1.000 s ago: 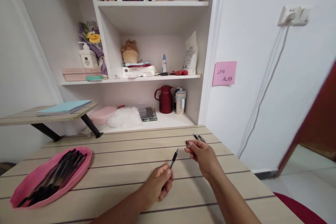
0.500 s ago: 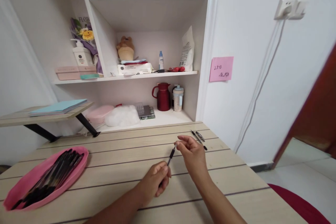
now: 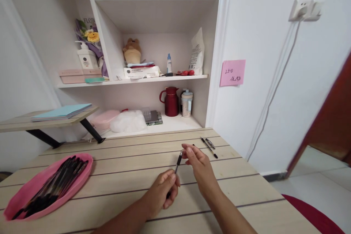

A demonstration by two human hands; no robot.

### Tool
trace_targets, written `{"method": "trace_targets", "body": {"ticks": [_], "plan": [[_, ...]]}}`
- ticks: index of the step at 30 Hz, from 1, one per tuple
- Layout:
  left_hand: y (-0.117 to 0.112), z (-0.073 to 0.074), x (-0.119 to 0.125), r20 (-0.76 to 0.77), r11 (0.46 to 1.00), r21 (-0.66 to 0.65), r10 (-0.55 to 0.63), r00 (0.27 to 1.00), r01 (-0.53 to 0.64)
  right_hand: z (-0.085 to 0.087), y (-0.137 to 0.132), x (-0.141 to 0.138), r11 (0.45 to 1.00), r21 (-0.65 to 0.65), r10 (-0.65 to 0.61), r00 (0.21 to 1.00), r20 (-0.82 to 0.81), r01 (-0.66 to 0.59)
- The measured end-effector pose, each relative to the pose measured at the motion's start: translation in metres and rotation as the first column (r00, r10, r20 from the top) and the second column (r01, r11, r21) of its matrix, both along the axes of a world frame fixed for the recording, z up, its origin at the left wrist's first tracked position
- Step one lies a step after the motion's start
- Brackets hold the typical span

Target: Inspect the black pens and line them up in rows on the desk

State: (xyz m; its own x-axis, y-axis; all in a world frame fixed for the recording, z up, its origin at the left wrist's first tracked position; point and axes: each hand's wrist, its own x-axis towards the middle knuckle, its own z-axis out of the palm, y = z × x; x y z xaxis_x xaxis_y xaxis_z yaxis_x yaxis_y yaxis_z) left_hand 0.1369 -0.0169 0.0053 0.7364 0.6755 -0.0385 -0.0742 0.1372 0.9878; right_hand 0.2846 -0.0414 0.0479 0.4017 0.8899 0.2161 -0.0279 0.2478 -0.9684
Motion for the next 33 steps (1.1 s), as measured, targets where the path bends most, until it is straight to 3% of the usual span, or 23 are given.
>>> {"method": "trace_targets", "body": {"ticks": [4,11,17,22,26,31,33], "plan": [[0.0,0.001,-0.001,0.043,0.998,-0.019,-0.052,0.998,0.053,0.003,-0.002,0.005,0.992,-0.029,0.125,0.991,-0.036,-0.126],[-0.004,0.003,-0.001,0.075,0.994,-0.055,-0.088,0.993,0.092,0.006,-0.004,0.005,0.987,-0.009,0.16,0.985,-0.056,-0.161],[-0.006,0.006,-0.003,0.117,0.986,-0.088,-0.13,0.985,0.14,0.011,-0.009,0.004,0.931,0.03,0.363,0.919,-0.151,-0.363],[-0.006,0.004,-0.002,0.124,0.989,-0.078,-0.119,0.985,0.129,0.008,-0.008,0.006,0.957,0.0,0.289,0.954,-0.085,-0.29],[-0.004,0.003,-0.002,0.127,0.988,-0.079,-0.125,0.984,0.136,0.009,-0.009,0.01,0.923,-0.004,0.379,0.91,-0.17,-0.385],[-0.003,0.003,-0.003,0.118,0.985,-0.071,-0.15,0.982,0.159,0.007,-0.007,0.012,0.958,0.011,0.286,0.952,-0.108,-0.286],[-0.003,0.003,-0.004,0.121,0.984,-0.075,-0.153,0.981,0.163,0.006,-0.006,0.011,0.95,0.017,0.311,0.943,-0.115,-0.311]]}}
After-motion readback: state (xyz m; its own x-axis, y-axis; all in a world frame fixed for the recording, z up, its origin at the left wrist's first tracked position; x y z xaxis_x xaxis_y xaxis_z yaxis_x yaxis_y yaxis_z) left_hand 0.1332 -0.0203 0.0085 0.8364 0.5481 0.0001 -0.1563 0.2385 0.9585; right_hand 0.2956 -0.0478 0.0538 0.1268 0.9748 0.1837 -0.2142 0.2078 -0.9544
